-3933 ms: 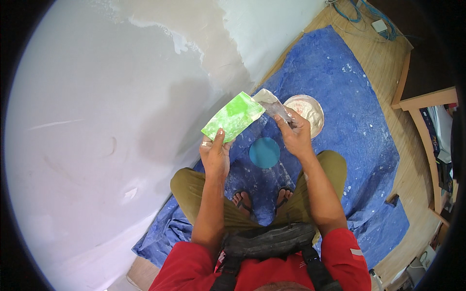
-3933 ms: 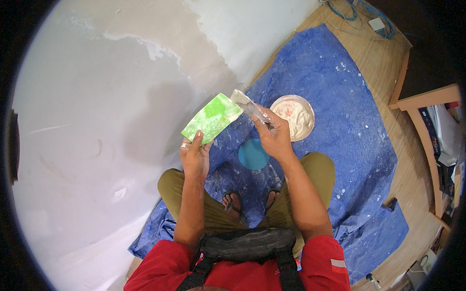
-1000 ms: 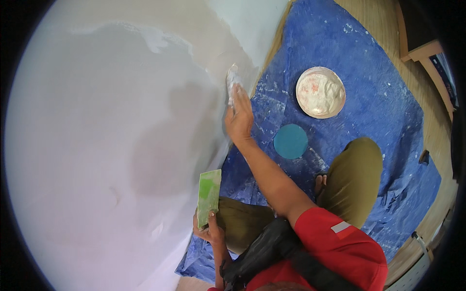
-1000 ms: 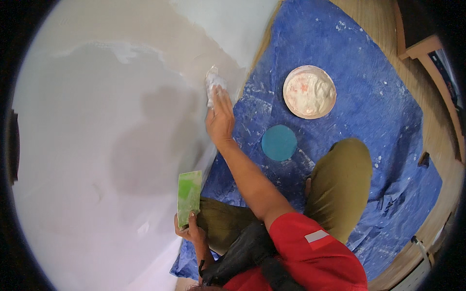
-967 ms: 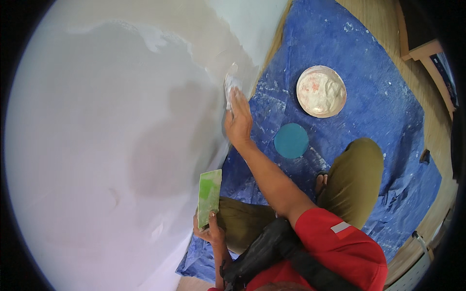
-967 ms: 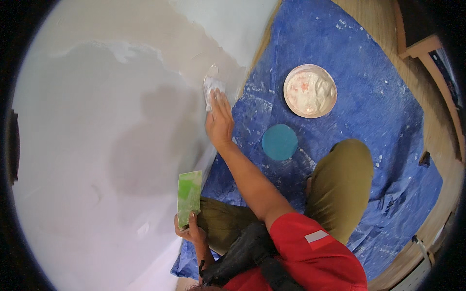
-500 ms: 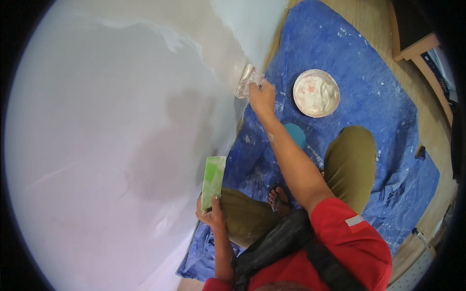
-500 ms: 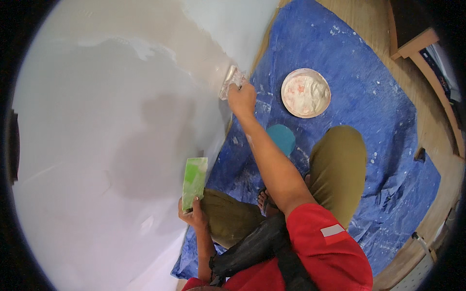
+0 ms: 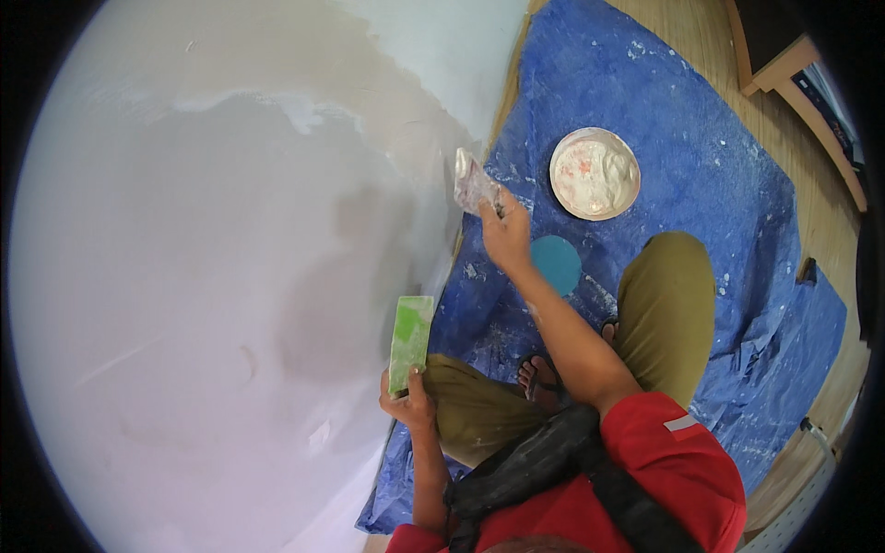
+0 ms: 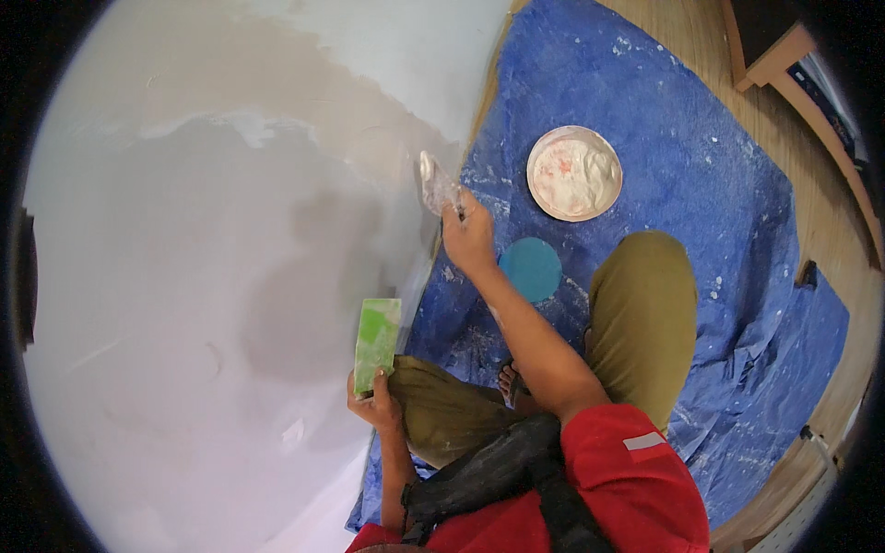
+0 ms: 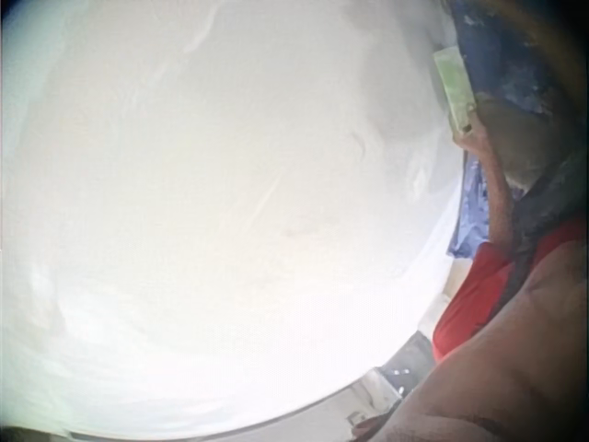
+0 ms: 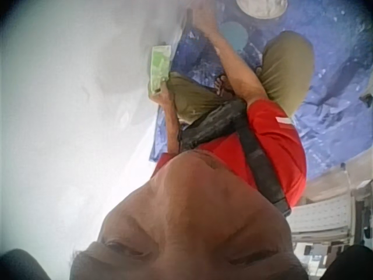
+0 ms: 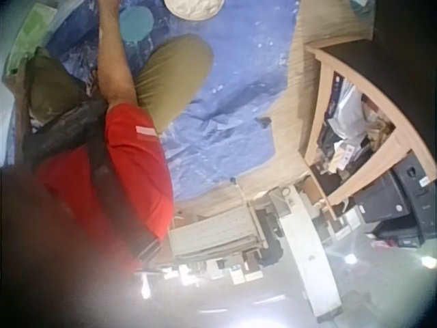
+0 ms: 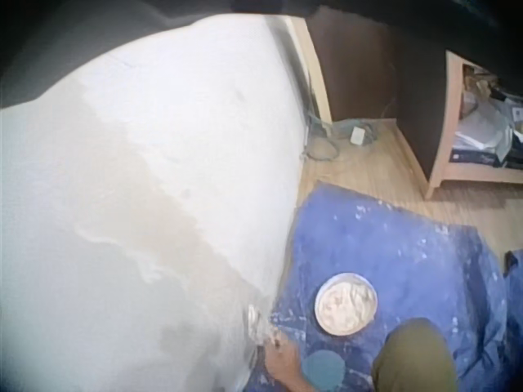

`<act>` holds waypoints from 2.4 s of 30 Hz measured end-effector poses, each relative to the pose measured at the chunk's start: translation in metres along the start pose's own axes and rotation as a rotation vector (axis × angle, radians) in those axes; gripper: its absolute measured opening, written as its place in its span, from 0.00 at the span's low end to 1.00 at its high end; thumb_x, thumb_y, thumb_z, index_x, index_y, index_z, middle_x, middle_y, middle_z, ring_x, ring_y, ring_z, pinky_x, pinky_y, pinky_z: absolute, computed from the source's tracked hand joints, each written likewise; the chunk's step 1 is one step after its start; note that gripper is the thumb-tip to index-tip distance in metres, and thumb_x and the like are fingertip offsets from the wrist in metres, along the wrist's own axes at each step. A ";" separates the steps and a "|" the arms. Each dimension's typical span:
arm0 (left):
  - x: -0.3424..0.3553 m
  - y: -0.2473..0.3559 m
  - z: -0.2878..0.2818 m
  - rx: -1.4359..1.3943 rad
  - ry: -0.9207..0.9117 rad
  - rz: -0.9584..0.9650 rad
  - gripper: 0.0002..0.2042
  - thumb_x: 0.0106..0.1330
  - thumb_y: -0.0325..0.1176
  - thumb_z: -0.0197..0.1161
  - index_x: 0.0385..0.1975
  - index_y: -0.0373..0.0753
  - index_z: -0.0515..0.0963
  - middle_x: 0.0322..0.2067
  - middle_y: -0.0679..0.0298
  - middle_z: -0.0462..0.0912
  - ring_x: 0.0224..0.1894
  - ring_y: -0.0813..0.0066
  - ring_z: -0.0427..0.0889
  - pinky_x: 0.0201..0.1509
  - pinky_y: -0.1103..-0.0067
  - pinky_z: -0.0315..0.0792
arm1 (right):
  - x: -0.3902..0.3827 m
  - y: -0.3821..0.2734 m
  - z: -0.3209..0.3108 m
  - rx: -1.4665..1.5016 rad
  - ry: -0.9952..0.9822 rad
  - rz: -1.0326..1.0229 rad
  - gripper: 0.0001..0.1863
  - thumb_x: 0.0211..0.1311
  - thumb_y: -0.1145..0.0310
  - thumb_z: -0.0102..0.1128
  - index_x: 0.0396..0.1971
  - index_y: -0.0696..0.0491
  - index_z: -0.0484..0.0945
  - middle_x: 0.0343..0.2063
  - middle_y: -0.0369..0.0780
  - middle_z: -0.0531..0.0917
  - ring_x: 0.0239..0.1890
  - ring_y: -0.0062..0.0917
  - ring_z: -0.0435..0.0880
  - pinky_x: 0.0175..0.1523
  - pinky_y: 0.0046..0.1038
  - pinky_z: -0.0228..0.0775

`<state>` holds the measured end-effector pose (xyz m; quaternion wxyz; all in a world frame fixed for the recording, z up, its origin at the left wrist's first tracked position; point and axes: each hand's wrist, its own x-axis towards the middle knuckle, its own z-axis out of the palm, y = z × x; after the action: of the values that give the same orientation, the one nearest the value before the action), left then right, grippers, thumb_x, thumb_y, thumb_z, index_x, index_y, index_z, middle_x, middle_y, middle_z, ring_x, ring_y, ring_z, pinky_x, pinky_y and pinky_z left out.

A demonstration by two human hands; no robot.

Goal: The person applies and smooths plaster onto a wall seam using putty knives, repeatedly spreading the compound along the surface and scraping plaster between the tools.

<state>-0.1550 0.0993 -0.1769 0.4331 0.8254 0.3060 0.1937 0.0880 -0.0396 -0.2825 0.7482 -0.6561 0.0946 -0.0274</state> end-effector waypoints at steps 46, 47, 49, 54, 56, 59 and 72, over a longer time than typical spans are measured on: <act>0.028 0.003 0.028 -0.040 -0.109 0.070 0.10 0.63 0.28 0.64 0.42 0.29 0.81 0.31 0.60 0.85 0.35 0.76 0.82 0.42 0.76 0.76 | 0.064 -0.194 0.041 0.073 -0.122 0.051 0.13 0.64 0.72 0.57 0.42 0.65 0.82 0.31 0.41 0.85 0.28 0.25 0.85 0.36 0.29 0.82; 0.030 -0.001 0.029 -0.058 -0.116 0.085 0.11 0.63 0.28 0.64 0.42 0.29 0.81 0.32 0.60 0.85 0.35 0.76 0.83 0.42 0.76 0.76 | 0.058 -0.212 0.033 0.074 -0.126 0.048 0.13 0.64 0.72 0.57 0.42 0.65 0.82 0.31 0.41 0.85 0.28 0.25 0.85 0.36 0.29 0.82; 0.033 -0.005 0.036 -0.091 -0.116 0.076 0.11 0.63 0.27 0.64 0.43 0.29 0.81 0.32 0.60 0.86 0.35 0.75 0.83 0.42 0.76 0.76 | 0.048 -0.240 0.006 0.494 -0.183 0.048 0.11 0.65 0.74 0.57 0.44 0.63 0.80 0.32 0.40 0.85 0.30 0.25 0.85 0.39 0.28 0.81; 0.035 0.009 0.039 -0.147 -0.139 0.035 0.11 0.62 0.26 0.64 0.43 0.28 0.81 0.33 0.60 0.86 0.36 0.75 0.83 0.42 0.76 0.77 | 0.052 -0.209 -0.053 0.567 -0.100 0.137 0.10 0.66 0.75 0.59 0.45 0.62 0.78 0.35 0.40 0.85 0.34 0.25 0.85 0.40 0.28 0.80; 0.033 0.009 0.036 -0.148 -0.112 0.033 0.11 0.62 0.25 0.64 0.42 0.28 0.81 0.33 0.60 0.86 0.36 0.76 0.83 0.42 0.76 0.77 | 0.055 -0.165 -0.054 0.498 -0.072 0.185 0.10 0.67 0.75 0.60 0.45 0.61 0.78 0.36 0.40 0.85 0.35 0.25 0.85 0.40 0.29 0.79; 0.027 0.020 0.034 -0.064 -0.101 0.063 0.11 0.61 0.25 0.64 0.42 0.28 0.80 0.32 0.60 0.85 0.35 0.76 0.83 0.42 0.77 0.76 | 0.061 -0.105 -0.047 0.114 -0.055 0.162 0.14 0.69 0.75 0.58 0.52 0.61 0.78 0.41 0.42 0.86 0.40 0.27 0.86 0.47 0.30 0.79; -0.012 -0.008 0.001 0.103 0.058 0.179 0.08 0.61 0.27 0.66 0.37 0.31 0.82 0.27 0.59 0.83 0.30 0.69 0.81 0.38 0.75 0.74 | -0.027 -0.009 0.078 -0.274 -0.066 -0.518 0.31 0.61 0.84 0.49 0.67 0.55 0.70 0.66 0.53 0.71 0.71 0.46 0.66 0.74 0.39 0.57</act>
<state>-0.1658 0.0944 -0.1853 0.3619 0.8646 0.2533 0.2394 0.0765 0.0396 -0.2616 0.6236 -0.7537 -0.0975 -0.1831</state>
